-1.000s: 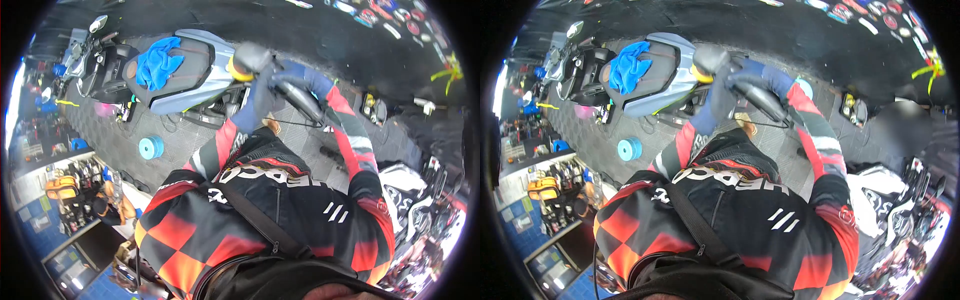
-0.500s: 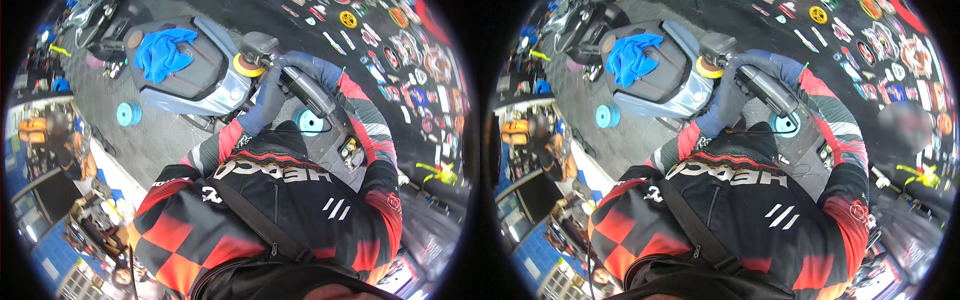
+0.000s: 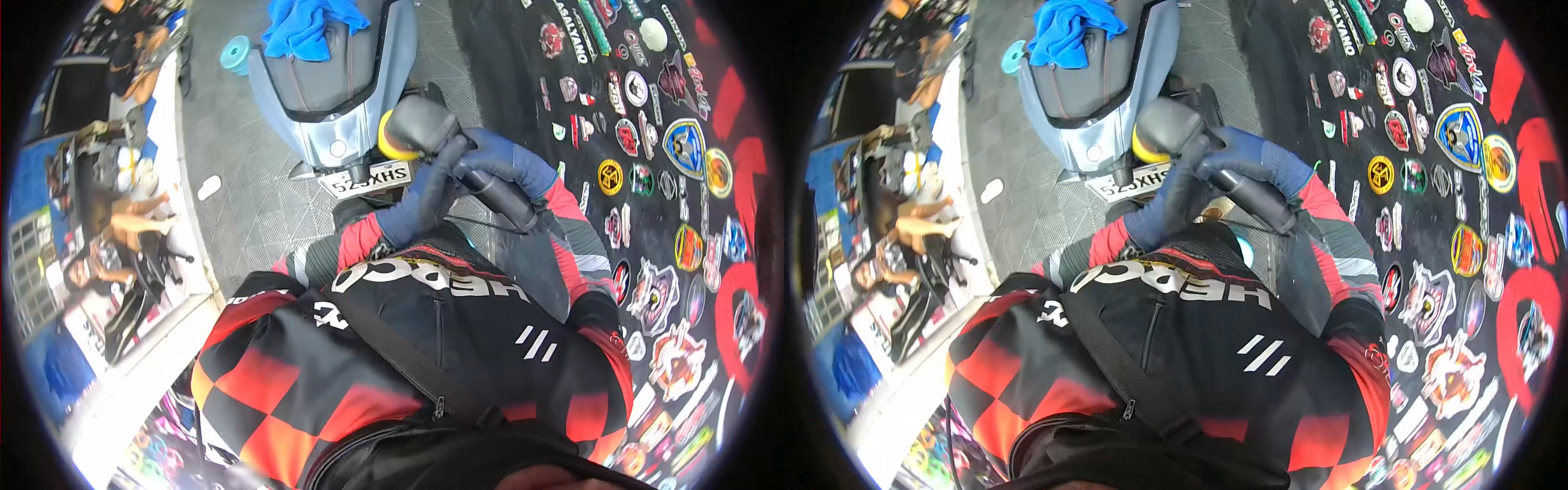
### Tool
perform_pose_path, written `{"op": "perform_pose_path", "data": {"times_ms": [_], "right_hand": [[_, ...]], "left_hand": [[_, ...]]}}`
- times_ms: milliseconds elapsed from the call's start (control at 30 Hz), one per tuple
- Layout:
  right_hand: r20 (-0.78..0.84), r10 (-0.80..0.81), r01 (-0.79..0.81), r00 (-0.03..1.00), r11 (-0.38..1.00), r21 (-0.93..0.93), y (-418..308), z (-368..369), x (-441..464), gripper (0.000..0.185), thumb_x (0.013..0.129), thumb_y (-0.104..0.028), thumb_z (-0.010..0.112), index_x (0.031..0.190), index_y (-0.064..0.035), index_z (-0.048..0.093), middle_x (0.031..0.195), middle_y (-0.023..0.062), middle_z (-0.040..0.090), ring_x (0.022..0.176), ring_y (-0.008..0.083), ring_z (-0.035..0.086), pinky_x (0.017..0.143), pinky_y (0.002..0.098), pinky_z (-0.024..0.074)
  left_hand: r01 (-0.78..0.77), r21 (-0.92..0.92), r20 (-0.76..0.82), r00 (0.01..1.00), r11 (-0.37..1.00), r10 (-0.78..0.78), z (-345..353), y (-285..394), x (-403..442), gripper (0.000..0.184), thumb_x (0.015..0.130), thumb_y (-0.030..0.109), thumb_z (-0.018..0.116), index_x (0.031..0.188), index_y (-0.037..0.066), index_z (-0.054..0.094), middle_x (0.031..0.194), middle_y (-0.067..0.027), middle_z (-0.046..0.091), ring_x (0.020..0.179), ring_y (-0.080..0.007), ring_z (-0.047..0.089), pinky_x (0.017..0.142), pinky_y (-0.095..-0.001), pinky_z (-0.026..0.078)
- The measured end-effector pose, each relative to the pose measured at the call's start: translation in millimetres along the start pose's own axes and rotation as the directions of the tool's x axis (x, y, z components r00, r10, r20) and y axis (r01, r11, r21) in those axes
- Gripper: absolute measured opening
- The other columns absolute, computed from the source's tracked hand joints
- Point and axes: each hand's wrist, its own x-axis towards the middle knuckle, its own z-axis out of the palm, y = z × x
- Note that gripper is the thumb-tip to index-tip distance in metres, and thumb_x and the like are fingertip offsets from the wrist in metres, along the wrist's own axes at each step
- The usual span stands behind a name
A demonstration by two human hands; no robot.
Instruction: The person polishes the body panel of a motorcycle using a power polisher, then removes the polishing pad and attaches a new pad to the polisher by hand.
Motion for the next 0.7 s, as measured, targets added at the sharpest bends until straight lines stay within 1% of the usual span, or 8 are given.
{"op": "perform_pose_path", "data": {"times_ms": [67,200,367,500,567,600,667,700], "right_hand": [[0.08,-0.012,0.006,0.997,0.997,0.072,-2,-8,-5,0.05,0.078,-0.025,0.07,0.119,0.0015,0.055,0.101,0.0102,0.065,0.092,0.0153,0.06,0.084,0.0302,0.0487],[0.21,-0.002,-0.032,0.978,0.987,0.159,22,-27,6,0.046,0.077,-0.023,0.067,0.115,0.0009,0.056,0.102,0.0106,0.064,0.092,0.016,0.06,0.084,0.0306,0.0487],[0.172,-0.035,-0.001,0.984,0.978,0.206,17,-39,-15,0.05,0.076,-0.023,0.067,0.118,0.0015,0.055,0.104,0.0108,0.064,0.098,0.0167,0.059,0.088,0.0304,0.0469],[0.22,0.019,-0.038,0.975,0.996,0.086,26,-45,-1,0.053,0.075,-0.022,0.069,0.119,0.0017,0.054,0.109,0.011,0.062,0.101,0.0174,0.057,0.09,0.0309,0.0459],[-0.022,-0.012,0.016,1.0,0.981,0.194,25,-28,16,0.053,0.073,-0.02,0.07,0.12,0.0014,0.054,0.111,0.0108,0.061,0.102,0.0178,0.057,0.091,0.0317,0.046],[-0.017,-0.006,0.009,1.0,0.983,0.186,30,-28,25,0.053,0.073,-0.02,0.07,0.12,0.0014,0.054,0.111,0.0108,0.061,0.102,0.0178,0.057,0.091,0.0317,0.046],[0.149,-0.126,0.085,0.981,0.963,0.256,39,-27,44,0.054,0.073,-0.02,0.07,0.12,0.0008,0.054,0.109,0.0104,0.062,0.101,0.0178,0.058,0.091,0.032,0.0461],[0.205,-0.067,0.022,0.976,0.977,0.214,27,-27,44,0.053,0.073,-0.019,0.071,0.12,0.0002,0.054,0.107,0.0099,0.063,0.1,0.0176,0.058,0.091,0.0323,0.0463]], "left_hand": [[-0.01,0.002,-0.131,0.991,1.0,0.01,10,-17,1,0.048,0.094,0.049,0.049,0.127,0.014,0.047,0.112,-0.0062,0.058,0.104,-0.019,0.058,0.091,-0.044,0.049],[-0.112,-0.014,-0.14,0.984,0.994,0.109,6,-27,26,0.04,0.094,0.049,0.05,0.12,0.018,0.05,0.11,-0.0036,0.058,0.103,-0.0179,0.059,0.09,-0.0426,0.049],[-0.131,-0.005,-0.255,0.959,0.991,0.125,30,-45,26,0.038,0.091,0.044,0.057,0.117,0.016,0.055,0.104,-0.0017,0.06,0.095,-0.0158,0.061,0.084,-0.039,0.052],[-0.186,0.014,-0.278,0.943,0.982,0.183,24,-35,31,0.035,0.089,0.036,0.064,0.114,0.013,0.058,0.102,-0.0029,0.063,0.092,-0.0162,0.062,0.082,-0.036,0.052],[-0.255,-0.003,-0.291,0.925,0.967,0.243,6,-20,38,0.035,0.09,0.034,0.063,0.115,0.011,0.057,0.103,-0.0042,0.063,0.093,-0.0167,0.063,0.082,-0.0345,0.052],[-0.233,-0.048,-0.235,0.948,0.971,0.216,3,-9,33,0.033,0.091,0.032,0.062,0.115,0.01,0.057,0.104,-0.0043,0.063,0.092,-0.0159,0.063,0.082,-0.0341,0.051],[-0.307,0.206,-0.227,0.909,0.929,0.351,-16,-10,32,0.03,0.092,0.029,0.06,0.114,0.009,0.057,0.106,-0.0044,0.062,0.094,-0.0149,0.062,0.085,-0.0332,0.05],[-0.307,0.198,-0.228,0.909,0.931,0.348,-10,-11,32,0.03,0.092,0.029,0.06,0.114,0.009,0.057,0.106,-0.0044,0.062,0.094,-0.0149,0.062,0.085,-0.0332,0.05]]}}
